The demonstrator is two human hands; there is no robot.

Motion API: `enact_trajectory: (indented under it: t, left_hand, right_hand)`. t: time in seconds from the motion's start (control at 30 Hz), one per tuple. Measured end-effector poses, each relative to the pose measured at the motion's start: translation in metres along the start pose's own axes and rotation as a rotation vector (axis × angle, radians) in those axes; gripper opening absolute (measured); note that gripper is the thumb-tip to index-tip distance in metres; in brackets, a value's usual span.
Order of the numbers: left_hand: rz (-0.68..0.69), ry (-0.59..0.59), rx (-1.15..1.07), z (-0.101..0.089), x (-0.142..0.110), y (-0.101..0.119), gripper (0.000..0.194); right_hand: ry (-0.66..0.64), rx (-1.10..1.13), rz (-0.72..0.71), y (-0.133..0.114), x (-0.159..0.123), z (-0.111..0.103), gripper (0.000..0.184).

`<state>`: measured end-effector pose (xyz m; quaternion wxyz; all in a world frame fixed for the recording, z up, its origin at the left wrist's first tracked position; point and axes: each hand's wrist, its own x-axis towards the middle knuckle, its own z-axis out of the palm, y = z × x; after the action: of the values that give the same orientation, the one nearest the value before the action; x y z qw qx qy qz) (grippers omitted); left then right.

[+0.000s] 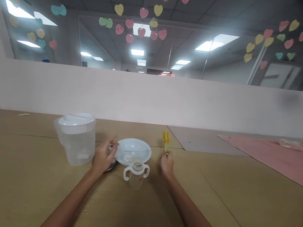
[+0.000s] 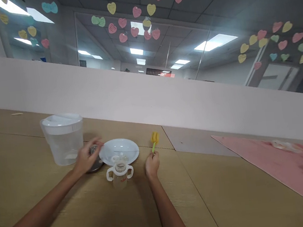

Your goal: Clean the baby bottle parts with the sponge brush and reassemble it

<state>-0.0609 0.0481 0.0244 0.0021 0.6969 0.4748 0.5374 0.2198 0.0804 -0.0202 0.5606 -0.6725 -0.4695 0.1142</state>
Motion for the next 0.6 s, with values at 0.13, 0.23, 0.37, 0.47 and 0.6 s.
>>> enact_trajectory:
  t: [0.13,0.23,0.37,0.47,0.6]
  left_hand:
    - [0.057,-0.683,0.181,0.031,0.022,0.026,0.033]
    - [0.024,-0.805,0.322,0.048,0.031,0.032,0.034]
    - [0.014,-0.852,0.334,0.056,0.033,0.032,0.036]
    - [0.015,-0.915,0.311,0.057,0.035,0.031,0.031]
    - [0.007,-1.010,0.278,0.057,0.043,0.032,0.012]
  right_hand:
    - [0.002,0.033,-0.067,-0.009,-0.008,0.001,0.036]
    - [-0.015,0.032,-0.131,-0.014,-0.014,0.001,0.036]
    - [-0.052,0.013,-0.188,-0.020,-0.020,-0.002,0.038]
    - [-0.039,0.002,-0.199,-0.022,-0.021,-0.004,0.038]
    - [-0.028,-0.004,-0.198,-0.021,-0.021,-0.005,0.037]
